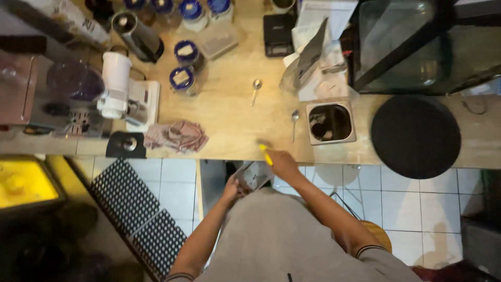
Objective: Cleaning a plastic food container and organizing coffee preparation tools on a counter.
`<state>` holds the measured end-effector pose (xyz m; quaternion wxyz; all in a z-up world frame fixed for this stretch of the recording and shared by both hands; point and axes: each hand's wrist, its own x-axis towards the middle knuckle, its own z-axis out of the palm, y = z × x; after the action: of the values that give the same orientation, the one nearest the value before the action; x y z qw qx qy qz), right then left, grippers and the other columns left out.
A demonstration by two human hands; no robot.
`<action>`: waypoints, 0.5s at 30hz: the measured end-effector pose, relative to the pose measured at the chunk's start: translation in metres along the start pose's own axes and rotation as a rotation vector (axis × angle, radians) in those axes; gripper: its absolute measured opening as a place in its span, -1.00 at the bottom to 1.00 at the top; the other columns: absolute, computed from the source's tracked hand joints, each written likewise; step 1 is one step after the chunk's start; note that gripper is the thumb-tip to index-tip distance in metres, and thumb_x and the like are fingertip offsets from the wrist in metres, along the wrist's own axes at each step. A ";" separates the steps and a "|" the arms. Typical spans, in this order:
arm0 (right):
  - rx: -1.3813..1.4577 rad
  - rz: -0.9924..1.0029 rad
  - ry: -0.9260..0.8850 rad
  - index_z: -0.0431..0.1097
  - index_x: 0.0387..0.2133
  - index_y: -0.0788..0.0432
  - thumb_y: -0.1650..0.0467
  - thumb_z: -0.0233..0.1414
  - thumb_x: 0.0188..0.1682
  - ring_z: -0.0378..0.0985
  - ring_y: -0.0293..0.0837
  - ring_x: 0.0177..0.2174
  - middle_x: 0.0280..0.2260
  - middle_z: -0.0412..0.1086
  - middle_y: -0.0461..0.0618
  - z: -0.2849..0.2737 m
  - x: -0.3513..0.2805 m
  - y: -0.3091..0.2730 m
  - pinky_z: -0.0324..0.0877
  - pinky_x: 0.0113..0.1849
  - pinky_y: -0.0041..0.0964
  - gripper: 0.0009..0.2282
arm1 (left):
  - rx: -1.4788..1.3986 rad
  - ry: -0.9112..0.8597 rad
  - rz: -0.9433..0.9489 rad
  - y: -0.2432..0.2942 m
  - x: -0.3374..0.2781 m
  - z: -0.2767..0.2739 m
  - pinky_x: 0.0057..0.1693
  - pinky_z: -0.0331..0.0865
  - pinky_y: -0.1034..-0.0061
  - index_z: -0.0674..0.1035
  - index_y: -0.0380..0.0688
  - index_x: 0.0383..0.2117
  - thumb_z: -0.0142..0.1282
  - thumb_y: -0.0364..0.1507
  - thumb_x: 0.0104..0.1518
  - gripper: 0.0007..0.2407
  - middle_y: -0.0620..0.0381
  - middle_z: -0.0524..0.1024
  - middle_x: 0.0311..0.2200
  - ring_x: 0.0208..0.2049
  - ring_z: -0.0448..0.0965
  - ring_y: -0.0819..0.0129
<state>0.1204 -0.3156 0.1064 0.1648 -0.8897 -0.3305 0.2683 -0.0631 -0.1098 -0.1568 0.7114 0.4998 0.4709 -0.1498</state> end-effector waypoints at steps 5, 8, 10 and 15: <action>-0.270 -0.144 0.063 0.40 0.01 0.01 0.42 0.01 -0.11 0.63 0.11 -0.22 -0.26 0.53 0.03 0.034 0.001 0.027 0.46 -0.13 -0.01 -0.63 | -0.021 0.022 0.008 0.025 -0.035 0.011 -0.18 0.55 -0.36 0.21 0.18 0.39 -0.14 -0.38 0.42 -0.60 -0.26 0.14 0.35 0.08 0.39 -0.62; -0.031 -0.172 -0.056 0.43 0.03 0.11 0.44 0.00 -0.06 0.58 0.28 -0.13 -0.19 0.54 0.21 -0.034 -0.017 -0.012 0.43 -0.04 0.10 -0.66 | -0.013 0.013 0.017 0.025 -0.032 0.013 -0.20 0.58 -0.28 0.20 0.14 0.39 -0.17 -0.40 0.42 -0.60 -0.31 0.26 0.27 0.03 0.46 -0.56; 0.082 -0.144 -0.113 0.47 -0.02 0.20 0.42 -0.01 -0.02 0.56 0.35 -0.09 -0.17 0.54 0.30 -0.053 -0.017 -0.014 0.41 0.00 0.14 -0.70 | -0.009 0.009 0.024 0.030 -0.036 0.014 -0.20 0.59 -0.25 0.20 0.11 0.39 -0.20 -0.41 0.42 -0.60 -0.35 0.35 0.20 0.00 0.50 -0.52; -0.419 -0.046 0.305 0.43 0.02 0.16 0.41 0.03 -0.07 0.66 -0.03 -0.37 -0.36 0.54 -0.04 0.023 0.020 0.067 0.47 -0.26 -0.14 -0.65 | 0.003 0.012 0.004 0.036 -0.040 0.017 -0.18 0.61 -0.22 0.18 0.13 0.40 -0.20 -0.40 0.42 -0.60 -0.30 0.20 0.31 0.04 0.48 -0.48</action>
<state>0.1535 -0.3478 0.0493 0.0309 -0.9269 -0.3704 0.0528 -0.0501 -0.1177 -0.1026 0.7081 0.5026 0.4739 -0.1462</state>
